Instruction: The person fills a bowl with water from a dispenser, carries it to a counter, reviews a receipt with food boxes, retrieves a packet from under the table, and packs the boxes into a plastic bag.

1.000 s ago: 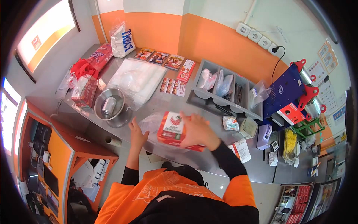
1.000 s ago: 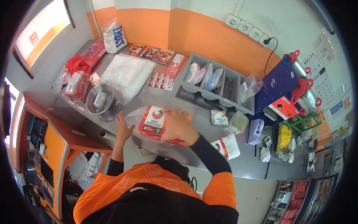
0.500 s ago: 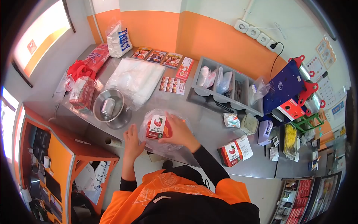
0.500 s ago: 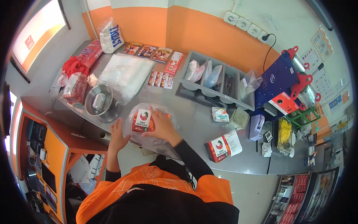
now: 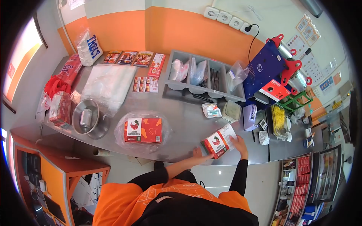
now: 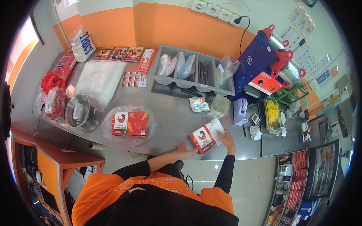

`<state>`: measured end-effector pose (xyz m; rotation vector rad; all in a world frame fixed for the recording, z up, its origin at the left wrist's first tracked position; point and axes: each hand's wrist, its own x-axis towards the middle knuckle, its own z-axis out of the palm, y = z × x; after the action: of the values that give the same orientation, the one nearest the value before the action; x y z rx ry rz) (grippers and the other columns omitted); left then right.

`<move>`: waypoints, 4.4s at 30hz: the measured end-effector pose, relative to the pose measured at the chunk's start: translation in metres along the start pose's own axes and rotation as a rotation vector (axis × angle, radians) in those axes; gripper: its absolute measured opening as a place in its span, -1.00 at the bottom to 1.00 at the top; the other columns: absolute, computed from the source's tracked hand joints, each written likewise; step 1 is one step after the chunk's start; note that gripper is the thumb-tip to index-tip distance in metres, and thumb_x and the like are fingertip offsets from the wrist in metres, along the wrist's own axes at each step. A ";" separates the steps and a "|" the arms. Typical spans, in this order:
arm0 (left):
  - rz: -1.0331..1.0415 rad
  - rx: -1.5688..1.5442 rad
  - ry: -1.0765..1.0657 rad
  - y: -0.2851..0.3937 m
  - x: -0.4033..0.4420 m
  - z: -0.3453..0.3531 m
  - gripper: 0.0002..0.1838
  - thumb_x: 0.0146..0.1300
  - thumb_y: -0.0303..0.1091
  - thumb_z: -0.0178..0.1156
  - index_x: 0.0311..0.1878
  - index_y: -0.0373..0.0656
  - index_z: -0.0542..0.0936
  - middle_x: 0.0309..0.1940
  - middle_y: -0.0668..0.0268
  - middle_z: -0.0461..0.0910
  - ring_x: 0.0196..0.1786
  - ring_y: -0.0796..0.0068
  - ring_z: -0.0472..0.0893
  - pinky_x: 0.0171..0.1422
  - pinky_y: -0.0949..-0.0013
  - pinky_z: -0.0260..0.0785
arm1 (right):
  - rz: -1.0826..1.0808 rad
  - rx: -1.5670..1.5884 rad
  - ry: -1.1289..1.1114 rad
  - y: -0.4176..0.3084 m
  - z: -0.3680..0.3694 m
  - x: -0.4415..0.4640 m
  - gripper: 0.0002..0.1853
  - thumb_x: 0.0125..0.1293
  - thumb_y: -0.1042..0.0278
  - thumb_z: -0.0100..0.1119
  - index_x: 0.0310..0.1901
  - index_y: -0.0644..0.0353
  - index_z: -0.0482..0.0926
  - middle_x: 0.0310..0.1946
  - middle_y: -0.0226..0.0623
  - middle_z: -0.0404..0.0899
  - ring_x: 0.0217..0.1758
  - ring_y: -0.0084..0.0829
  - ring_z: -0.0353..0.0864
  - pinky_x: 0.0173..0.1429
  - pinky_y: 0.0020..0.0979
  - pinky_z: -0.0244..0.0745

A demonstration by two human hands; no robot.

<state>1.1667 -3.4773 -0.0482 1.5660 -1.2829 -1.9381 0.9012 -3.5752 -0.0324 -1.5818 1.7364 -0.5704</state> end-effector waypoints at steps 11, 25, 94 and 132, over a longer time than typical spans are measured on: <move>0.215 0.218 0.438 0.005 -0.021 -0.041 0.06 -0.02 0.13 0.25 0.33 -0.42 -0.02 0.25 -0.08 0.12 0.33 0.00 0.08 0.37 -0.03 -0.12 | 0.145 0.374 0.105 -0.082 0.066 -0.102 -0.52 0.21 0.01 0.23 -0.18 0.40 0.58 -0.34 -0.26 0.62 -0.29 -0.54 0.52 -0.20 -0.49 0.41; 0.412 0.164 0.879 -0.031 -0.152 -0.249 -0.39 0.14 -0.31 0.21 0.21 -0.35 0.25 0.03 0.00 0.44 0.13 0.09 0.43 0.21 0.22 0.25 | -0.129 0.625 -0.436 -0.214 0.223 -0.065 -0.53 0.28 0.23 0.17 0.10 0.35 0.34 -0.03 -0.14 0.48 -0.04 -0.44 0.47 0.01 -0.48 0.39; 0.093 -0.020 0.685 -0.035 -0.201 -0.299 -0.24 0.01 -0.11 0.39 0.19 -0.33 0.30 0.09 -0.01 0.34 -0.06 0.26 0.53 -0.02 0.34 0.42 | -0.555 -0.324 -0.279 -0.303 0.178 0.018 -0.54 0.02 0.00 0.34 -0.28 0.24 0.48 -0.51 -0.19 0.55 -0.37 -0.28 0.58 -0.25 -0.32 0.46; 0.493 -0.148 0.785 -0.015 -0.126 -0.210 -0.72 0.10 -0.45 0.26 -0.11 -0.23 0.48 -0.36 0.33 0.53 -0.45 0.59 0.55 -0.36 0.54 0.35 | -0.357 -0.307 0.384 -0.204 0.086 -0.034 -0.75 0.32 0.28 0.01 -0.19 0.29 0.58 -0.43 -0.15 0.53 -0.33 -0.43 0.57 -0.29 -0.38 0.38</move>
<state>1.4028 -3.4682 0.0182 1.5087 -1.0074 -0.9386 1.1009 -3.5613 0.0678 -2.1359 1.8956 -0.8586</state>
